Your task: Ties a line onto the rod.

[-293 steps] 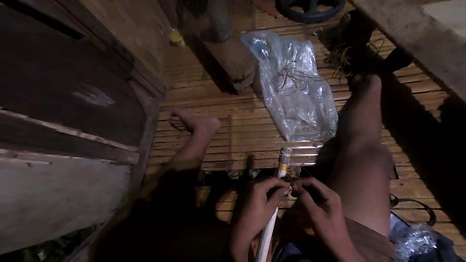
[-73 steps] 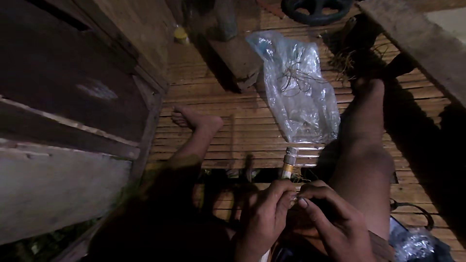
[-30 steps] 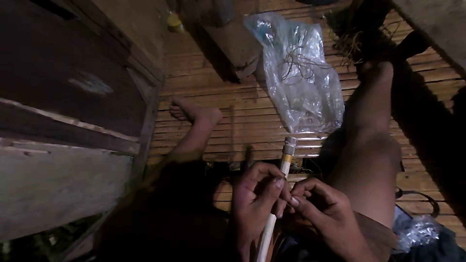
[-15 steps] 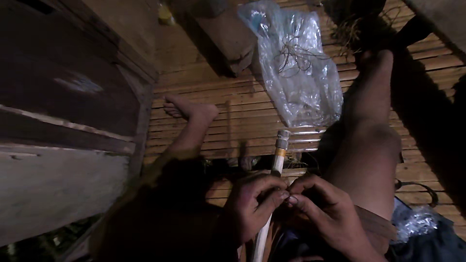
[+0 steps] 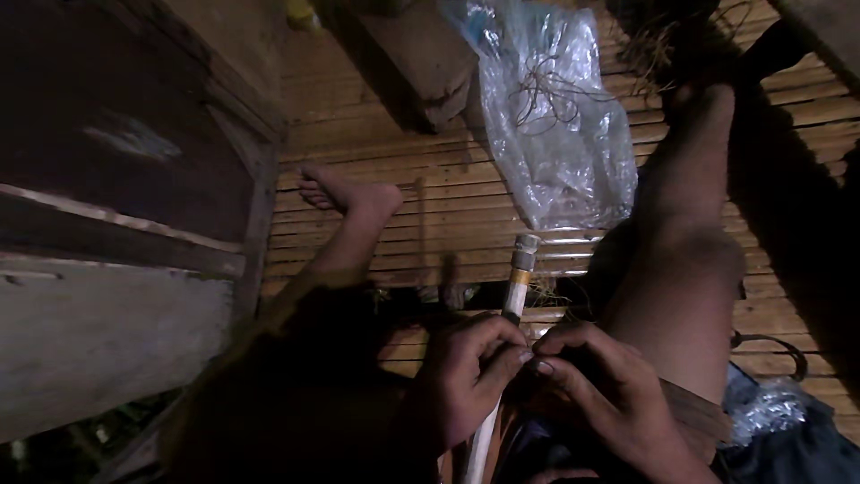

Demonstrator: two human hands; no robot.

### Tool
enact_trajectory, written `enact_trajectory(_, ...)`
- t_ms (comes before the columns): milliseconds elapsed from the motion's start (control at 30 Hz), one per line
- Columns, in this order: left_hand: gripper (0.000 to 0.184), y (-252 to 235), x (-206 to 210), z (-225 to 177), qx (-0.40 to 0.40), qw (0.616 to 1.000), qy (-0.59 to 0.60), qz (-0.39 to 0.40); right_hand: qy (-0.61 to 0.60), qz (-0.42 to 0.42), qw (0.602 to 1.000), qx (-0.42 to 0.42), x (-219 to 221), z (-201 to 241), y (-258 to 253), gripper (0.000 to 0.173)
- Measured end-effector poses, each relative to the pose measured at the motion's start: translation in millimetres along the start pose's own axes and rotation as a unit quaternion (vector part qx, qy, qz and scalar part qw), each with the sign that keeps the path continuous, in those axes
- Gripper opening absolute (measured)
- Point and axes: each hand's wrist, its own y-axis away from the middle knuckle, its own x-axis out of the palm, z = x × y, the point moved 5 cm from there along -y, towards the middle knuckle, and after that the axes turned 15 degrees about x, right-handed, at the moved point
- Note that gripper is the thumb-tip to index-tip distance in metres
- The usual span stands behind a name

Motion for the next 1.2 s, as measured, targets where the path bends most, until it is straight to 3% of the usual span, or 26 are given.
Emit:
enact_trajectory(600,0.019,2.3,-2.6,-0.8,-0.007,1.0,-0.017,-0.005,0.053,-0.003,0.998,0.031,4.9,-5.9,3.5,0.018)
enact_trajectory(767,0.018,2.4,-2.9,-2.5,-0.011,1.0,-0.015,0.0,0.011,0.013,0.999,0.047,2.6,-7.9,3.3,0.017)
enact_trajectory(1200,0.024,1.1,0.9,-3.8,0.02,0.997,0.075,-0.018,0.051,-0.063,0.995,-0.051,0.6,1.4,7.0,0.013)
